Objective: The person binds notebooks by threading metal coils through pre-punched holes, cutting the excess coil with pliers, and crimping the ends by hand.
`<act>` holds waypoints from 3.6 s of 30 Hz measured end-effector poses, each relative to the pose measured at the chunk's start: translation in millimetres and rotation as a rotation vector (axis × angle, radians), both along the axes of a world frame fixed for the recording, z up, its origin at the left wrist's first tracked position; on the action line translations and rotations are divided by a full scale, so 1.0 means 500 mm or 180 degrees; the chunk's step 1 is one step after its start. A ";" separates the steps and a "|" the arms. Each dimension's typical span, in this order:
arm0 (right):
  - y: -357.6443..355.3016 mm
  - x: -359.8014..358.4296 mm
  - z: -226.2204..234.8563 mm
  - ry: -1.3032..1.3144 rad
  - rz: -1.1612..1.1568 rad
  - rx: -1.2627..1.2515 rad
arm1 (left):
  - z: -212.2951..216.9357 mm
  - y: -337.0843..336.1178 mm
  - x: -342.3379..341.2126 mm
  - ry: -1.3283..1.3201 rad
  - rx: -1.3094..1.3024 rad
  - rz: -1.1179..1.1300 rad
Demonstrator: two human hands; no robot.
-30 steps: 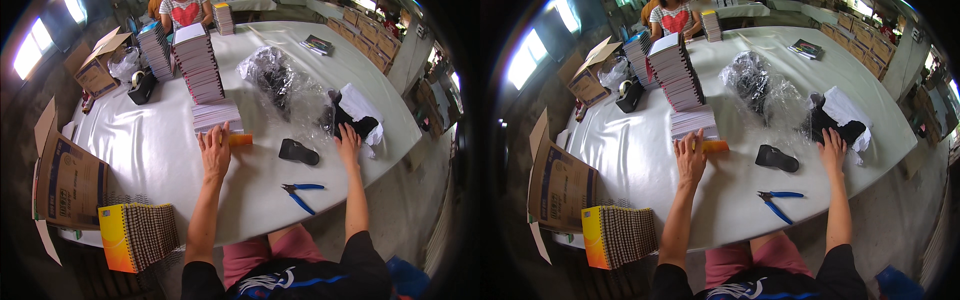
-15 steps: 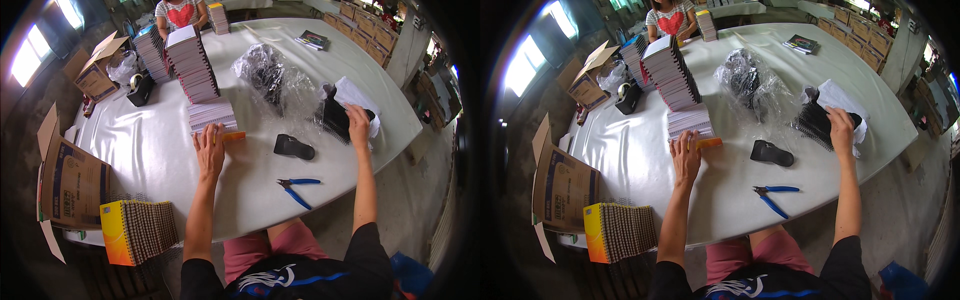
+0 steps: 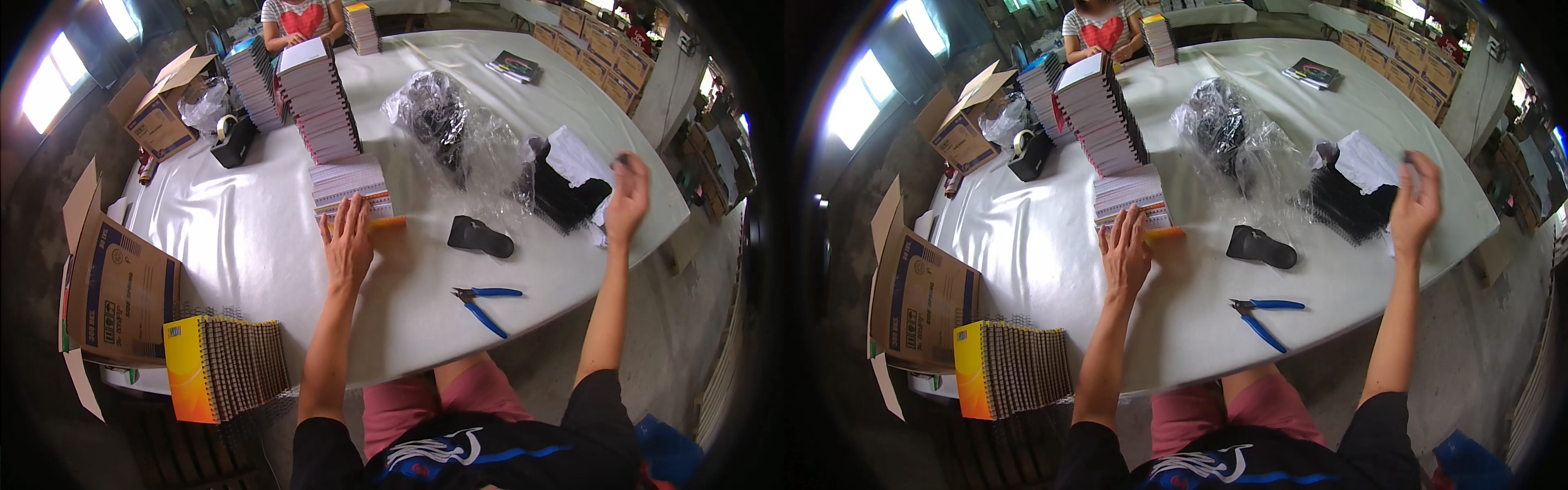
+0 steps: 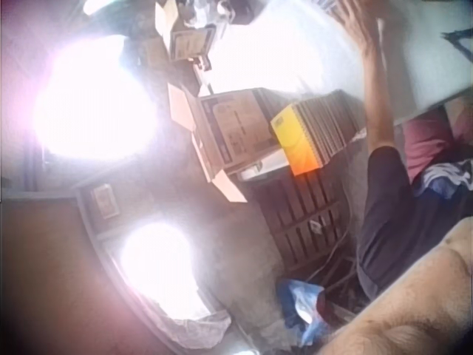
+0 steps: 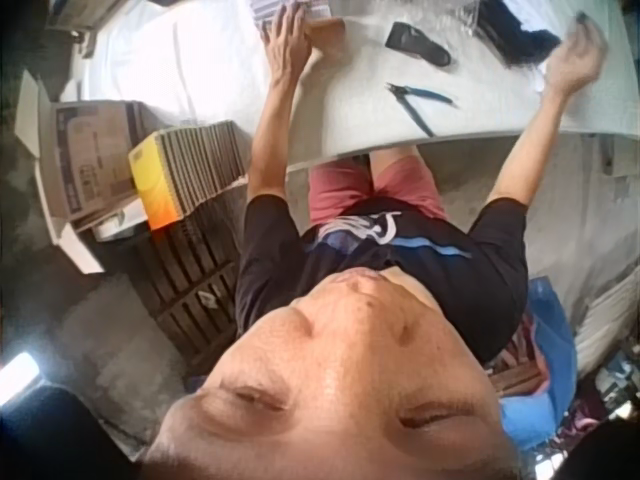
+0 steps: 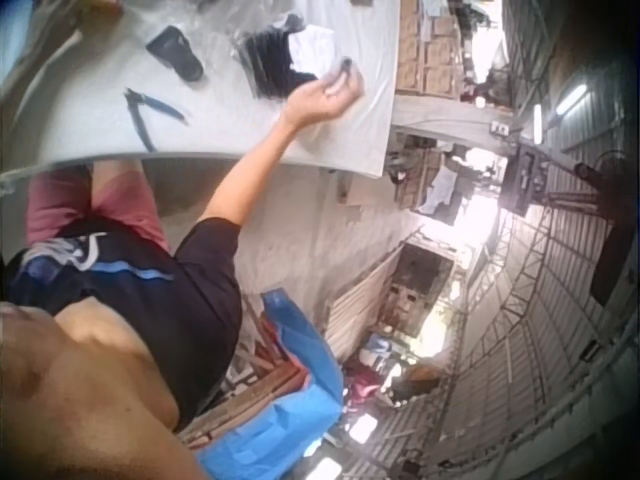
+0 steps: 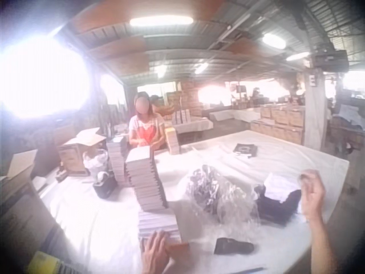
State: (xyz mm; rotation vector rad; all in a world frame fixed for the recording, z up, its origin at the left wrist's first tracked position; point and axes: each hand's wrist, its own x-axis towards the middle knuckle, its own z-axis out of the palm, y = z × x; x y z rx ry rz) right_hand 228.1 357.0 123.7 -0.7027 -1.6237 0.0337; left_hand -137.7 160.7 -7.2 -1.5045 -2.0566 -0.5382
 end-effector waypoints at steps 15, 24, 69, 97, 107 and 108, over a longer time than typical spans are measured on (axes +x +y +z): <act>-0.157 -0.010 0.007 -0.0093 0.0349 0.0289 | 0.064 0.066 -0.022 -0.1137 -0.0309 -0.0127; -0.277 0.006 0.035 -0.0247 0.0883 -0.0784 | 0.197 -0.101 0.047 -0.1458 -0.0496 -0.0991; -0.387 -0.249 -0.129 -0.1652 0.2885 -0.2482 | 0.014 -0.236 0.234 -0.0765 0.1033 0.0759; -0.369 -0.242 -0.143 -0.1715 0.3170 -0.2005 | 0.048 -0.238 0.228 -0.1014 0.0543 0.0506; -0.375 -0.248 -0.101 -0.2391 0.3300 -0.3407 | 0.058 -0.242 0.220 -0.1183 0.0408 0.0279; -0.377 -0.242 -0.105 -0.2294 0.3261 -0.3182 | 0.057 -0.242 0.219 -0.1161 0.0538 0.0165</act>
